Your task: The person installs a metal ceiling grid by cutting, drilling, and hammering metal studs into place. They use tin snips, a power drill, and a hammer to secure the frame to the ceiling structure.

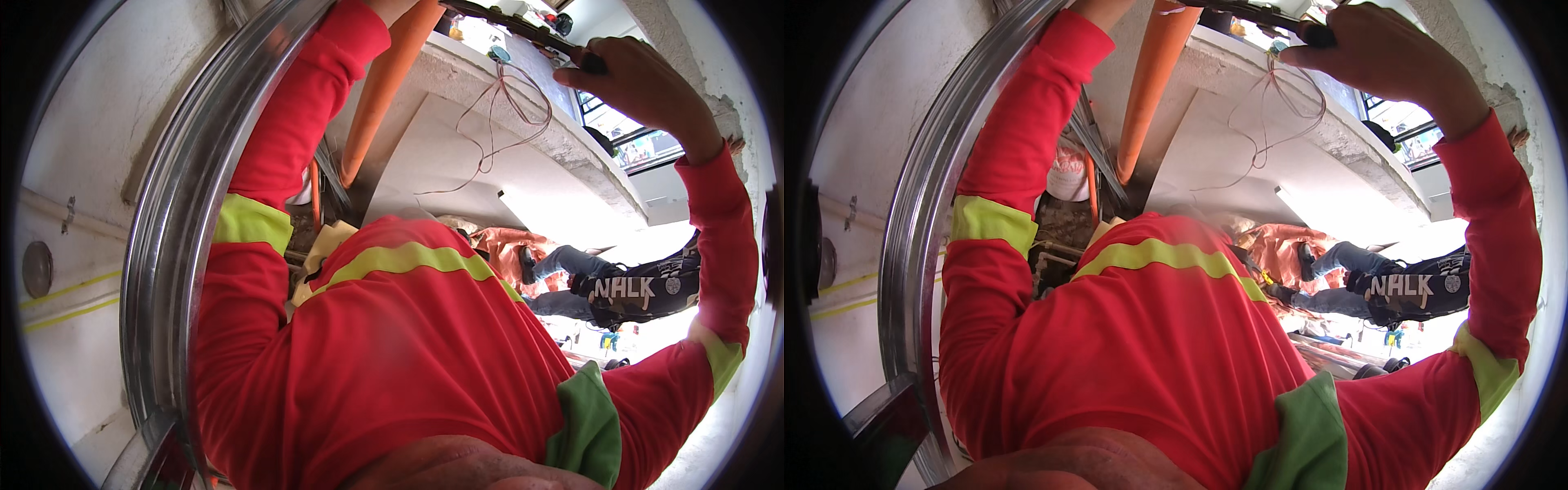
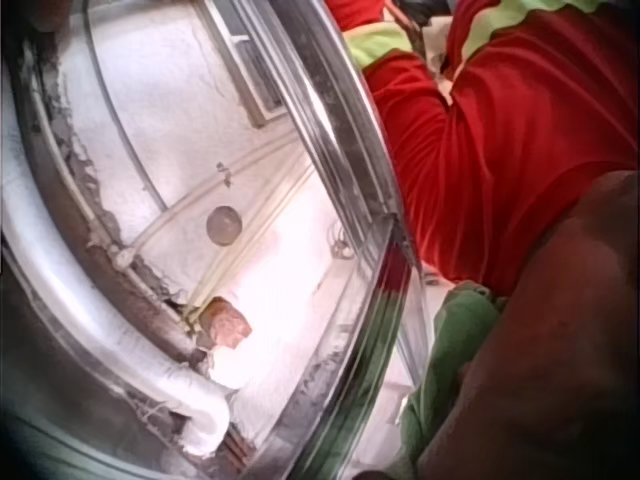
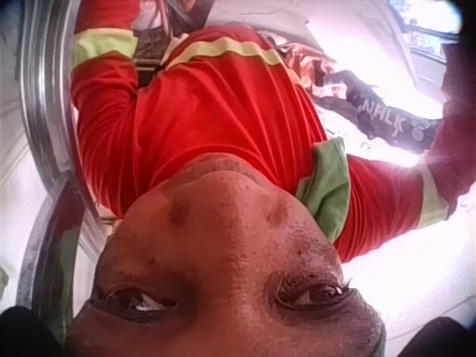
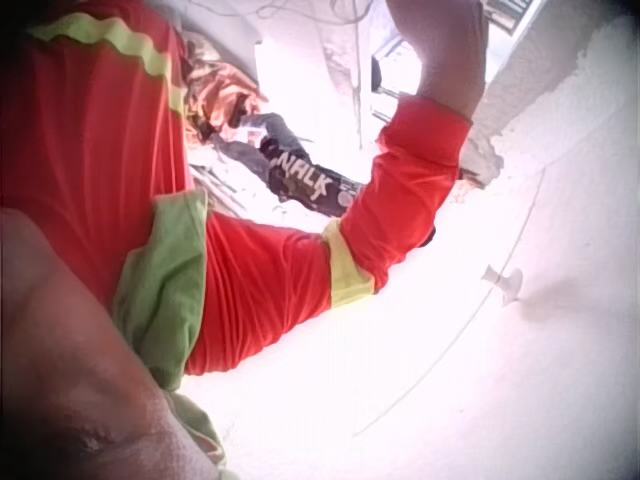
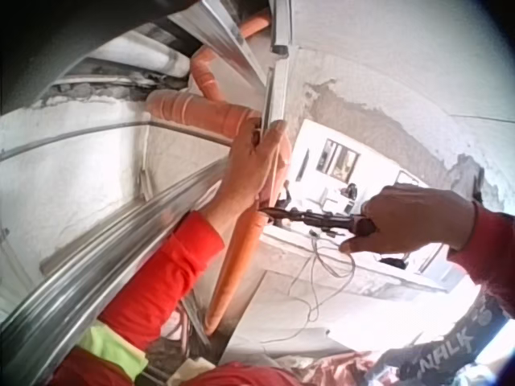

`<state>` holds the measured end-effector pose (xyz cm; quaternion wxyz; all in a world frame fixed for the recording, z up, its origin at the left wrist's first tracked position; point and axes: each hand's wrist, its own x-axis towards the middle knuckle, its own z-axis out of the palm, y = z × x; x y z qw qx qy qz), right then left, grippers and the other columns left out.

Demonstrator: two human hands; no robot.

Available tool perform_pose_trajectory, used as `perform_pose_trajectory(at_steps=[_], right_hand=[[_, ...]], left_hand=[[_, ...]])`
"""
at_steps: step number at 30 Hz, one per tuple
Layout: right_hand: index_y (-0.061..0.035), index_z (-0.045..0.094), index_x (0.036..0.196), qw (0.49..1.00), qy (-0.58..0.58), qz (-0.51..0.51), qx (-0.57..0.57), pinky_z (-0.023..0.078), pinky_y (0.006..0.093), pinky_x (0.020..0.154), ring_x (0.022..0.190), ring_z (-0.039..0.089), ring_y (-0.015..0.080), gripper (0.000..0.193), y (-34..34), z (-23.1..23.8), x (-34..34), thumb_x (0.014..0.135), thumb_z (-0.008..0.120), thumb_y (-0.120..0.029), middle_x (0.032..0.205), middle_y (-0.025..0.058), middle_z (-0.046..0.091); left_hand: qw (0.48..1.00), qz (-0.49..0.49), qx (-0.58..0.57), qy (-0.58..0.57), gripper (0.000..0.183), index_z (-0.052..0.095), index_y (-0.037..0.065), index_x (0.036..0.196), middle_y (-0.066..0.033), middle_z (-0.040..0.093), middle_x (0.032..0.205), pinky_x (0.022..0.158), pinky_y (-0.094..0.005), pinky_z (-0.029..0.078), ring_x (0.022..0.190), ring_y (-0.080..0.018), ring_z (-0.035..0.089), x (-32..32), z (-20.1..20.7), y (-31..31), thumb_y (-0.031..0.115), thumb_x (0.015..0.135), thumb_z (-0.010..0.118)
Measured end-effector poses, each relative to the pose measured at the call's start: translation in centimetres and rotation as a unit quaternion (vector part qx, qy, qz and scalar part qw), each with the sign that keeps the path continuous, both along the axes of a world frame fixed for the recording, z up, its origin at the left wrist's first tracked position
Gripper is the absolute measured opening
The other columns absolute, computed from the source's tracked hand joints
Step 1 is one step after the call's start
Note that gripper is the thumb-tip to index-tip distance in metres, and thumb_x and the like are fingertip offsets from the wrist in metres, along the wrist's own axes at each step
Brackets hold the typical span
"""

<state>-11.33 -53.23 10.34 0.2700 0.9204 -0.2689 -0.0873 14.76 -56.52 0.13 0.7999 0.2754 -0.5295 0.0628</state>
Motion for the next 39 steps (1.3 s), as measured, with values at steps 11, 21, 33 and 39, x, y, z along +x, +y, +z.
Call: perform_pose_trajectory(at_steps=[11, 21, 33, 39], right_hand=[[-0.0004, 0.069, 0.093, 0.996, -0.075, 0.051, 0.014, 0.048, 0.0421, 0.066, 0.064, 0.063, 0.0301, 0.05, -0.3, -2.7, -1.7, 0.096, 0.069, -0.05, 0.068, 0.0141, 0.063], [-0.0004, 0.065, 0.094, 0.988, -0.129, -0.02, 0.085, 0.041, 0.0396, 0.06, 0.056, 0.051, 0.0232, 0.042, 0.0, -3.7, -3.8, 0.097, 0.07, -0.042, 0.062, 0.0104, 0.055], [-0.0008, 0.066, 0.107, 0.985, -0.142, 0.046, 0.088, 0.035, 0.0354, 0.057, 0.056, 0.041, 0.0159, 0.039, -2.4, -4.4, -4.0, 0.097, 0.071, -0.038, 0.062, 0.0058, 0.052], [-0.0001, 0.065, 0.12, 0.979, -0.119, -0.078, 0.147, 0.033, 0.0311, 0.054, 0.055, 0.039, 0.0108, 0.044, -2.4, -3.5, -4.0, 0.098, 0.071, -0.038, 0.062, 0.0036, 0.052]], left_hand=[[0.995, -0.045, 0.068, 0.061, 0.033, 0.057, 0.002, 0.101, -0.0081, 0.061, 0.076, 0.056, -0.0348, 0.049, 0.063, -0.019, 0.059, -1.4, 0.1, 1.9, 0.033, 0.1, 0.067], [0.984, -0.144, 0.046, 0.098, 0.031, 0.051, 0.008, 0.091, 0.0002, 0.049, 0.058, 0.038, -0.0287, 0.036, 0.042, -0.0108, 0.047, -3.0, 0.5, 1.1, 0.032, 0.101, 0.067], [0.989, -0.126, 0.04, 0.071, 0.035, 0.056, 0.007, 0.093, 0.0001, 0.053, 0.062, 0.043, -0.0267, 0.041, 0.048, -0.0101, 0.052, -2.6, 0.2, -0.2, 0.04, 0.101, 0.066], [0.991, -0.127, 0.029, 0.042, 0.033, 0.054, 0.007, 0.09, -0.0009, 0.053, 0.059, 0.043, -0.0269, 0.04, 0.047, -0.0111, 0.052, -2.0, 0.4, 0.4, 0.036, 0.103, 0.064]])
